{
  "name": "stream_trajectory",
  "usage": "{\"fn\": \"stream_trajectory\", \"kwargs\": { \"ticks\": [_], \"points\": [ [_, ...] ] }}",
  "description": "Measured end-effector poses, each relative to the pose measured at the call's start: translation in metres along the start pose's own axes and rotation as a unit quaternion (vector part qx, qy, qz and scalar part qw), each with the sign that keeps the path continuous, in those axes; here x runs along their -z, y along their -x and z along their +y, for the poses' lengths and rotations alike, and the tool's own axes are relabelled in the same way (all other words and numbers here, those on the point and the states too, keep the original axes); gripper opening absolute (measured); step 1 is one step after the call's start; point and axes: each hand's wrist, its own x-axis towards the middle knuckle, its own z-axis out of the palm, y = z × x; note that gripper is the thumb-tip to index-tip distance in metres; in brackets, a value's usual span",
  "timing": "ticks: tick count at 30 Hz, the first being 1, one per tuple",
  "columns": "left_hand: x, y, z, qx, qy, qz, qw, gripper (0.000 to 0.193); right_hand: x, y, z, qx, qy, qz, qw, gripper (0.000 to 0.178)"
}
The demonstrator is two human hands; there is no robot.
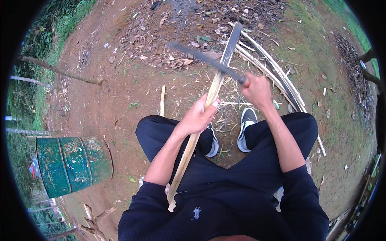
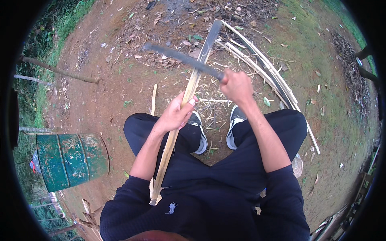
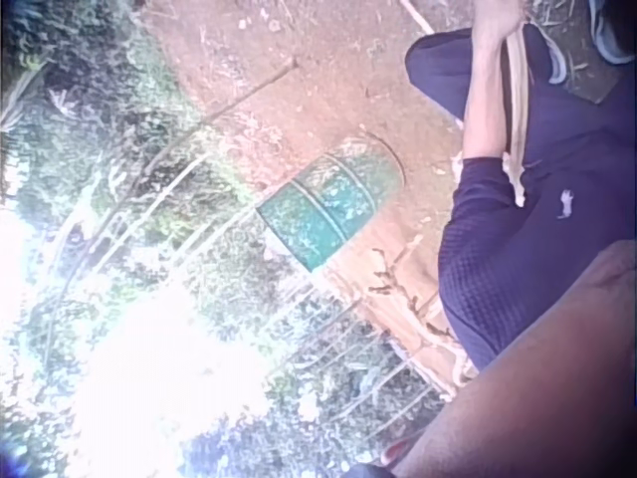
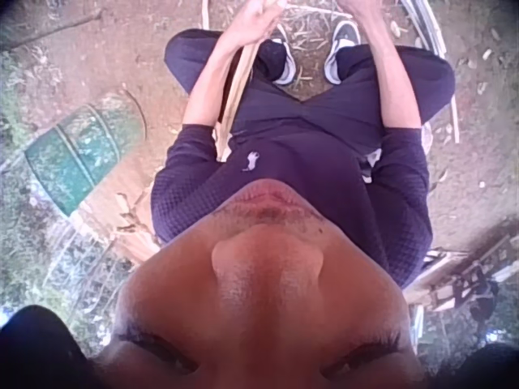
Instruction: The person uses a machete to shave and smooth the surface of a long, thin piece of wood while sitting outdoors.
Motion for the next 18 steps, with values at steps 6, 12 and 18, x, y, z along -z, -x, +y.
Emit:
{"fn": "stream_trajectory", "kwargs": {
  "ticks": [6, 12, 18],
  "points": [
    [-0.004, -0.002, -0.005, -0.043, -0.065, 0.020, 0.997, 0.021, -0.007, 0.012, -0.036, 0.109, 0.001, -0.032, 0.993, 0.011],
    [0.000, 0.002, -0.018, -0.051, -0.104, 0.035, 0.993, 0.022, -0.016, 0.007, -0.027, 0.140, 0.035, -0.026, 0.989, 0.013],
    [0.010, -0.006, -0.036, -0.039, -0.148, 0.048, 0.987, 0.025, -0.043, -0.003, 0.022, 0.133, 0.080, -0.003, 0.988, 0.013]
  ]
}}
